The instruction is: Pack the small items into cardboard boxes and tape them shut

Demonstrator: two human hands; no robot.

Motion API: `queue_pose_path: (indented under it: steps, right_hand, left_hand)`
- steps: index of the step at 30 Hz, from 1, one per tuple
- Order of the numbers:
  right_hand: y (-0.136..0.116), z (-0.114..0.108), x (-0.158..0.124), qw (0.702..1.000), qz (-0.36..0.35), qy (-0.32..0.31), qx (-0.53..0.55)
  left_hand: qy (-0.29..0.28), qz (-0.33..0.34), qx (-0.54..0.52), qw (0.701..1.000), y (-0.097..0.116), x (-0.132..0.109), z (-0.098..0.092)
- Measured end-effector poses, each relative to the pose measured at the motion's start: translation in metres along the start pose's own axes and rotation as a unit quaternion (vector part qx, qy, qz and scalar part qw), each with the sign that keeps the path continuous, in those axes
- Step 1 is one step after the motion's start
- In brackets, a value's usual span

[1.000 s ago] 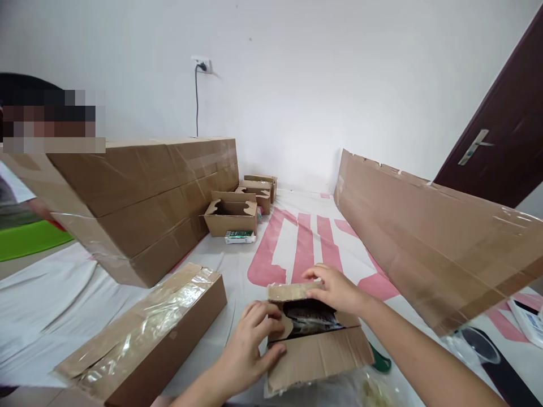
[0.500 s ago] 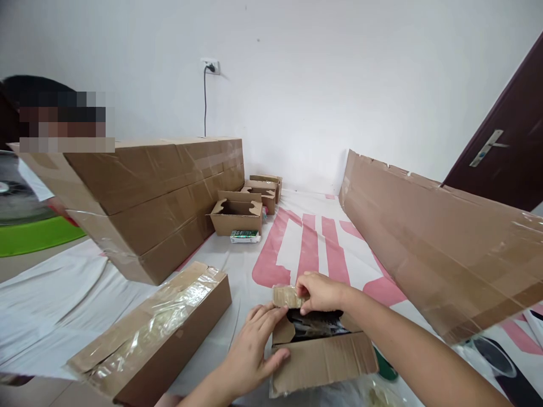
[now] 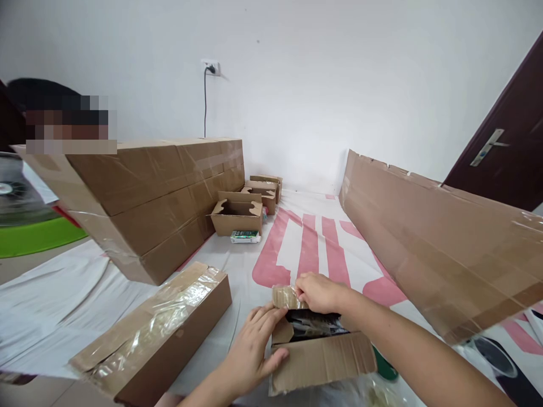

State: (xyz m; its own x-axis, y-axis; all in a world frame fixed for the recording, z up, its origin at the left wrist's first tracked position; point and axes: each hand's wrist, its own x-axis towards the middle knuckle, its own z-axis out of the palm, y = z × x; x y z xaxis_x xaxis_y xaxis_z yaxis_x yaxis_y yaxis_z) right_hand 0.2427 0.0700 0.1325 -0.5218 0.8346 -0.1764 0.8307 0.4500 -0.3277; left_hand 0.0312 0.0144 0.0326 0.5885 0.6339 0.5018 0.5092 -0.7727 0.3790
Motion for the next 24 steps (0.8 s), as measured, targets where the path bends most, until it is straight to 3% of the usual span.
queue_pose_path:
  steps: [8,24]
  right_hand:
    - [-0.003,0.009,-0.015,0.998,0.043,0.037,-0.035]
    - [0.000,0.008,-0.011,0.997,0.025,0.040,-0.055]
  left_hand:
    - [0.013,0.014,0.005,1.000,0.001,0.001,0.000]
    - [0.000,0.001,0.010,1.000,0.002,0.003,-0.003]
